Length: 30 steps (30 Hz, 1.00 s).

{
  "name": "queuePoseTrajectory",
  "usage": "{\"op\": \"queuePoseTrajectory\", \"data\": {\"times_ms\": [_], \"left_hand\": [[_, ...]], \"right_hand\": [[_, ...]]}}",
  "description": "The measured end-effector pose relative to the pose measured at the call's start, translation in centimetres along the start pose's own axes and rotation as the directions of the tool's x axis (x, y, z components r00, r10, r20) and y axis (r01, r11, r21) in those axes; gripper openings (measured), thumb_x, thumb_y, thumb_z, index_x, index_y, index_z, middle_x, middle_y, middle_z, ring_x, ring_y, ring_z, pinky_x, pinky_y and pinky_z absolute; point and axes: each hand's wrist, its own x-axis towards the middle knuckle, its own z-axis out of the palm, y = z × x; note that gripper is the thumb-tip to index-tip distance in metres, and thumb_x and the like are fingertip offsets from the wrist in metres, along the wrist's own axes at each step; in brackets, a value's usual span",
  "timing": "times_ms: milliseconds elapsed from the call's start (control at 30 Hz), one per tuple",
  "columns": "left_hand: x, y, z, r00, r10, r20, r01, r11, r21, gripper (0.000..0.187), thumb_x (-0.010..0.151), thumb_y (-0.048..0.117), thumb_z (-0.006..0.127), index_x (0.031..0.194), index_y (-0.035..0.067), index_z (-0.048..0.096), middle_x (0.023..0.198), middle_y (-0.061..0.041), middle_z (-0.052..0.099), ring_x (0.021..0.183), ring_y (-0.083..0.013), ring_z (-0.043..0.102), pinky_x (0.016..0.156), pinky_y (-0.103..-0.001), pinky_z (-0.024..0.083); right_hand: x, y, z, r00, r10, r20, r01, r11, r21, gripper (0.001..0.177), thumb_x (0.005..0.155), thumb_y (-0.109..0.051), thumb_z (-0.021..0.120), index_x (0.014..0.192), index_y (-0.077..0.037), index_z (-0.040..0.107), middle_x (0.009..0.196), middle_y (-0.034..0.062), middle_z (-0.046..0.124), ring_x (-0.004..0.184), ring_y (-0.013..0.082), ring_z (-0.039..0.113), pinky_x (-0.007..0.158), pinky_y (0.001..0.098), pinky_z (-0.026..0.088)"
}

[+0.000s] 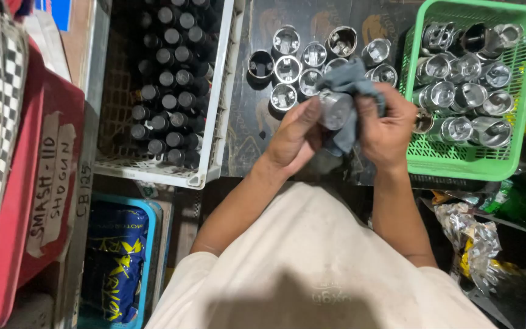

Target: The person wipes a small cylindrical metal part with a gray cloth, rotating it to clean all sides. They place the part on a table among other similar parts and pick up another one to continue wiping.

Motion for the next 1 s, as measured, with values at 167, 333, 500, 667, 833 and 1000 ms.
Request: {"op": "queuePoseTrajectory", "data": {"times_ms": [167,333,500,667,833,1000], "left_hand": [[-0.8,3.2,4.0,0.982,-0.172,-0.080,0.157,0.973,-0.167,0.045,0.102,0.045,0.064,0.107,0.002,0.071,0.099,-0.019,0.077,0.093,-0.0288,0.077,0.082,-0.037,0.063],[-0.8,2.4,5.1,0.972,-0.219,-0.080,0.200,0.959,-0.199,0.045,0.102,0.048,0.064,0.109,0.004,0.071,0.100,-0.017,0.076,0.093,-0.0272,0.075,0.084,-0.038,0.061],[-0.4,0.8,5.8,0.979,-0.196,-0.056,0.175,0.950,-0.258,0.045,0.103,0.046,0.061,0.116,0.003,0.067,0.095,-0.018,0.071,0.092,-0.0330,0.072,0.081,-0.040,0.058],[-0.5,-1.4,7.2,0.996,-0.087,-0.021,0.080,0.970,-0.231,0.036,0.106,0.032,0.057,0.119,0.001,0.067,0.104,-0.020,0.073,0.096,-0.0343,0.070,0.085,-0.042,0.054],[-0.9,-5.1,7.9,0.985,0.171,-0.010,-0.171,0.985,-0.016,0.059,0.104,0.030,0.069,0.147,-0.004,0.049,0.124,-0.018,0.071,0.113,-0.0266,0.068,0.097,-0.040,0.055],[-2.0,-7.3,8.5,0.847,0.531,-0.039,-0.405,0.690,0.600,0.082,0.072,0.023,0.096,0.139,0.001,0.056,0.123,-0.010,0.067,0.110,-0.0165,0.062,0.097,-0.029,0.053]], "right_hand": [[0.4,-4.4,-0.5,0.977,-0.117,-0.179,0.088,0.983,-0.163,0.027,0.111,-0.024,0.060,0.112,0.002,0.070,0.086,0.0167,0.063,0.082,0.0188,0.053,0.077,0.0377,0.046],[-1.1,-4.5,-1.9,0.965,-0.239,-0.109,0.214,0.956,-0.200,0.033,0.105,-0.009,0.056,0.129,0.013,0.061,0.114,0.0299,0.061,0.105,0.0374,0.061,0.097,0.0494,0.047],[-1.0,-5.4,-4.3,0.957,-0.291,0.018,0.290,0.945,-0.151,0.031,0.098,-0.001,0.057,0.125,0.012,0.065,0.120,0.0297,0.061,0.109,0.0414,0.062,0.097,0.0488,0.048],[-1.4,-4.3,-6.4,0.938,-0.331,0.105,0.340,0.935,-0.096,0.030,0.096,-0.005,0.059,0.121,0.011,0.066,0.124,0.0323,0.056,0.107,0.0434,0.059,0.094,0.0501,0.047],[-1.5,-2.8,-7.6,0.892,-0.389,0.230,0.412,0.909,-0.058,0.048,0.102,-0.038,0.058,0.116,0.006,0.070,0.126,0.0320,0.053,0.107,0.0442,0.055,0.095,0.0482,0.045],[-1.6,-2.6,-8.0,0.959,-0.238,0.154,0.224,0.969,0.105,0.031,0.106,-0.020,0.058,0.118,0.007,0.065,0.113,0.0298,0.059,0.100,0.0379,0.060,0.090,0.0463,0.047]]}}
